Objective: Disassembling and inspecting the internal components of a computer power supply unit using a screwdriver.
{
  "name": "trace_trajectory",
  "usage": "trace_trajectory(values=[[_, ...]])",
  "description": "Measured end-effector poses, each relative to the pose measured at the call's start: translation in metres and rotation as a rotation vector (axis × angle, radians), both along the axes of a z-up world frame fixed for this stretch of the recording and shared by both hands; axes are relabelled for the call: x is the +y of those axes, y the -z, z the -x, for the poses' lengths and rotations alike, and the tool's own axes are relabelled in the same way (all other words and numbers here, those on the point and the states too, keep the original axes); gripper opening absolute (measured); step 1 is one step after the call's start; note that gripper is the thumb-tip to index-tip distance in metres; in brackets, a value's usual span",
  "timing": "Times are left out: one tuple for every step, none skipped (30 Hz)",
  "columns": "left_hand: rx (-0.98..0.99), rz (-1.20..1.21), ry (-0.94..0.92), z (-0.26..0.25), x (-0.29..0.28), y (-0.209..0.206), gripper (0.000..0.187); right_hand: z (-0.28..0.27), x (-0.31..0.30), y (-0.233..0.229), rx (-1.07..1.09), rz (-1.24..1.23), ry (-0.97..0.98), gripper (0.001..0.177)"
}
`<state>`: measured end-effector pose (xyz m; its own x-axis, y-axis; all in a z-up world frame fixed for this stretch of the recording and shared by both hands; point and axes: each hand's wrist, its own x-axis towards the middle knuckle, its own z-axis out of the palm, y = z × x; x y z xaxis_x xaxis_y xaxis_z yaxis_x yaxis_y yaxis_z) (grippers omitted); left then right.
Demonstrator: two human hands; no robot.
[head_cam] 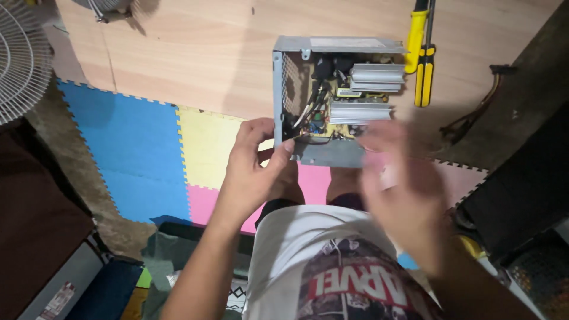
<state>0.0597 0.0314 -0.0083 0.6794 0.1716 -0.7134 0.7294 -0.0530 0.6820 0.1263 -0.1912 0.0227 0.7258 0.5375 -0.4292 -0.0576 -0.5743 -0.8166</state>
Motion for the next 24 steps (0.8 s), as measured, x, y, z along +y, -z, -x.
trace_trajectory(values=[[-0.005, -0.017, 0.011, 0.0, 0.001, 0.0, 0.031, -0.001, -0.007, 0.005, -0.053, 0.083, 0.1, 0.039], [-0.011, -0.033, 0.023, -0.001, 0.002, 0.0, 0.03, -0.002, -0.015, 0.01, -0.106, 0.165, 0.2, 0.036], [-0.014, -0.033, 0.022, -0.003, 0.003, -0.002, 0.03, -0.004, -0.015, 0.02, -0.109, 0.165, 0.199, 0.036], [-0.012, -0.057, 0.043, -0.005, 0.003, -0.003, 0.03, -0.007, -0.016, 0.03, -0.102, 0.174, 0.217, 0.041], [-0.008, -0.079, 0.065, -0.006, 0.003, -0.003, 0.031, -0.008, -0.017, 0.04, -0.094, 0.185, 0.236, 0.046], [-0.008, -0.077, 0.065, -0.007, 0.002, -0.003, 0.031, -0.01, -0.015, 0.043, -0.094, 0.187, 0.236, 0.046], [-0.003, -0.099, 0.083, -0.008, 0.002, -0.004, 0.031, -0.012, -0.012, 0.045, -0.088, 0.21, 0.194, 0.051], [0.002, -0.122, 0.1, -0.008, 0.002, -0.004, 0.032, -0.013, -0.009, 0.048, -0.082, 0.233, 0.153, 0.056], [0.003, -0.121, 0.102, -0.008, 0.002, -0.003, 0.032, -0.014, -0.007, 0.051, -0.08, 0.234, 0.154, 0.056], [-0.018, -0.138, 0.124, -0.007, 0.003, -0.002, 0.031, -0.015, -0.005, 0.053, -0.07, 0.274, 0.145, 0.057], [-0.039, -0.152, 0.148, -0.006, 0.003, -0.001, 0.031, -0.015, -0.004, 0.055, -0.06, 0.317, 0.138, 0.057], [-0.037, -0.148, 0.152, -0.006, 0.004, -0.001, 0.031, -0.015, -0.005, 0.057, -0.057, 0.32, 0.141, 0.057], [-0.051, -0.147, 0.164, -0.006, 0.004, -0.001, 0.03, -0.015, -0.006, 0.059, 0.002, 0.269, 0.202, 0.065], [-0.064, -0.145, 0.175, -0.007, 0.005, 0.0, 0.028, -0.016, -0.007, 0.061, 0.061, 0.217, 0.262, 0.072], [-0.065, -0.145, 0.174, -0.009, 0.007, -0.001, 0.028, -0.015, -0.008, 0.065, 0.061, 0.216, 0.261, 0.072], [-0.066, -0.154, 0.198, -0.011, 0.008, -0.001, 0.027, -0.014, -0.009, 0.069, 0.09, 0.118, 0.313, 0.08], [-0.063, -0.16, 0.222, -0.012, 0.01, -0.003, 0.026, -0.012, -0.011, 0.073, 0.123, 0.021, 0.364, 0.089], [-0.06, -0.159, 0.222, -0.013, 0.011, -0.004, 0.026, -0.014, -0.011, 0.072, 0.126, 0.023, 0.363, 0.089], [-0.074, -0.144, 0.234, -0.014, 0.012, -0.005, 0.025, -0.016, -0.011, 0.07, 0.129, 0.051, 0.35, 0.088], [-0.088, -0.129, 0.246, -0.015, 0.013, -0.006, 0.025, -0.018, -0.011, 0.069, 0.132, 0.078, 0.336, 0.088], [-0.086, -0.127, 0.247, -0.015, 0.013, -0.006, 0.025, -0.019, -0.01, 0.066, 0.135, 0.081, 0.336, 0.088], [-0.112, -0.073, 0.218, -0.015, 0.014, -0.007, 0.024, -0.021, -0.01, 0.063, 0.152, 0.133, 0.321, 0.086], [-0.144, -0.019, 0.189, -0.016, 0.014, -0.007, 0.024, -0.024, -0.01, 0.06, 0.165, 0.185, 0.305, 0.084], [-0.147, -0.017, 0.189, -0.012, 0.015, -0.003, 0.024, -0.024, -0.01, 0.06, 0.163, 0.187, 0.306, 0.084]])
